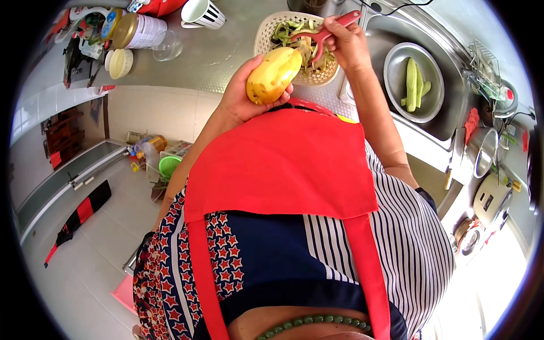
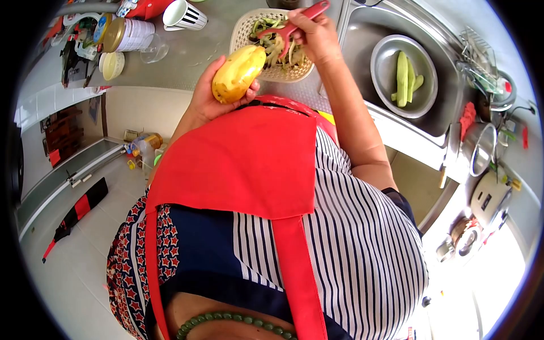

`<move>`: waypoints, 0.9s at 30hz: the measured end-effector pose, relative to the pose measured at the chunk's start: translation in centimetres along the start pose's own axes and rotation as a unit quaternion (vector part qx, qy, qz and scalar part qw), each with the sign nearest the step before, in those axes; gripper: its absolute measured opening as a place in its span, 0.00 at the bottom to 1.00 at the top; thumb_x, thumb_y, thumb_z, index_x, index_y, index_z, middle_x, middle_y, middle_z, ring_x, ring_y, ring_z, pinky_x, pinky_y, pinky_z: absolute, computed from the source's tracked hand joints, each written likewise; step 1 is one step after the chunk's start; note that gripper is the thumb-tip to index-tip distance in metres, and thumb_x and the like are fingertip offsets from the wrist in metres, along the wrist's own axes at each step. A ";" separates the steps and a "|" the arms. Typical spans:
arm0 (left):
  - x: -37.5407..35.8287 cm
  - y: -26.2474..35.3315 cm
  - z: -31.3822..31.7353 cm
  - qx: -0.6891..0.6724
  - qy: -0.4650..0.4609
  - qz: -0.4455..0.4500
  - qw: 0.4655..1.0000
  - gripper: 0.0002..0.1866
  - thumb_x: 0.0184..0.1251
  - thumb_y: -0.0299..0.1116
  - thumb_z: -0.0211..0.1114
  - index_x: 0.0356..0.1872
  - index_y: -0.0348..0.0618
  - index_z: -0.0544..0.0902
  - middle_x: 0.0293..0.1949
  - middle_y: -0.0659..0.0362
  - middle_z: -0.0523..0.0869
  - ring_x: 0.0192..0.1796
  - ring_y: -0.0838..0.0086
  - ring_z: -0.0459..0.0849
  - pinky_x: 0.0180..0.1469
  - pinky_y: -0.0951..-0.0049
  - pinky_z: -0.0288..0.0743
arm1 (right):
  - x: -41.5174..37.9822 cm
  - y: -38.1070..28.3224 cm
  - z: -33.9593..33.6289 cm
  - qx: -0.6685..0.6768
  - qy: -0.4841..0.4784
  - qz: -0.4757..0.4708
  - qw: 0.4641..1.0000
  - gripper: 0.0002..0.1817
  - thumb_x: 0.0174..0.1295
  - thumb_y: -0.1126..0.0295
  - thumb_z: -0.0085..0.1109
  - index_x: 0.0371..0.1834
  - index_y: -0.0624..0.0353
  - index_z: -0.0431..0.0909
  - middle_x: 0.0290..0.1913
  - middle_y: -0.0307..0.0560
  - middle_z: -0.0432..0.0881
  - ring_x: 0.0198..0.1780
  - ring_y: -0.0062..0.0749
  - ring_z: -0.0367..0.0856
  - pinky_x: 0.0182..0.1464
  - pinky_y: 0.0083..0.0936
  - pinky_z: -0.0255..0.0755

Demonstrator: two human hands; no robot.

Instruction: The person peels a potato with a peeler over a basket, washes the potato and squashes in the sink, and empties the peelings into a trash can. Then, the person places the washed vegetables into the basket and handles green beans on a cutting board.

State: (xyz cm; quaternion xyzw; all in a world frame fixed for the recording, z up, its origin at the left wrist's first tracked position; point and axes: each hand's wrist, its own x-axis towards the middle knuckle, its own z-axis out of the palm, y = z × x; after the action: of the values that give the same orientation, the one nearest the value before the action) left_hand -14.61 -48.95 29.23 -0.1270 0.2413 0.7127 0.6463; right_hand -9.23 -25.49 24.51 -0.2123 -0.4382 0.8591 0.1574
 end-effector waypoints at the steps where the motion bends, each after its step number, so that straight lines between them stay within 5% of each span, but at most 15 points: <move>1: -0.2 0.0 0.3 0.007 -0.004 0.001 1.000 0.30 0.69 0.51 0.47 0.60 0.34 0.65 0.51 0.45 0.72 0.47 0.59 0.75 0.47 0.64 0.75 | 0.5 -0.1 -0.9 0.009 0.002 0.006 1.000 0.05 0.60 0.72 0.58 0.33 0.64 0.76 0.26 0.47 0.80 0.19 0.19 0.70 0.20 0.14 0.61; 9: 0.3 -0.2 1.1 -0.090 0.044 -0.004 0.995 0.28 0.69 0.47 0.46 0.63 0.37 0.63 0.56 0.45 0.70 0.49 0.60 0.73 0.49 0.65 0.73 | 0.0 0.1 -0.6 0.061 0.035 0.005 0.997 0.05 0.59 0.72 0.59 0.32 0.63 0.76 0.26 0.47 0.80 0.17 0.19 0.69 0.18 0.15 0.61; 21: 0.2 -0.3 1.3 -0.013 0.099 0.030 0.995 0.29 0.69 0.53 0.46 0.59 0.39 0.67 0.52 0.46 0.75 0.49 0.59 0.76 0.48 0.62 0.75 | -4.8 -1.1 6.0 0.063 -0.145 0.082 0.984 0.07 0.57 0.69 0.62 0.32 0.61 0.78 0.25 0.41 0.80 0.17 0.16 0.70 0.18 0.13 0.62; 27: 0.4 -0.3 0.5 0.016 0.110 0.041 0.993 0.29 0.68 0.53 0.46 0.59 0.40 0.68 0.52 0.47 0.76 0.48 0.60 0.78 0.48 0.61 0.76 | -4.6 -0.8 6.2 0.036 -0.150 0.087 0.984 0.08 0.57 0.69 0.63 0.32 0.63 0.78 0.24 0.41 0.80 0.17 0.17 0.70 0.17 0.13 0.62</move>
State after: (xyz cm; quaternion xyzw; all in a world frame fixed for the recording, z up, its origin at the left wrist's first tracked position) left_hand -14.26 -48.37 29.43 -0.1840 0.3274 0.7160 0.5885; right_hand -8.36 -31.39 29.47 -0.1122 -0.4053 0.9070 0.0223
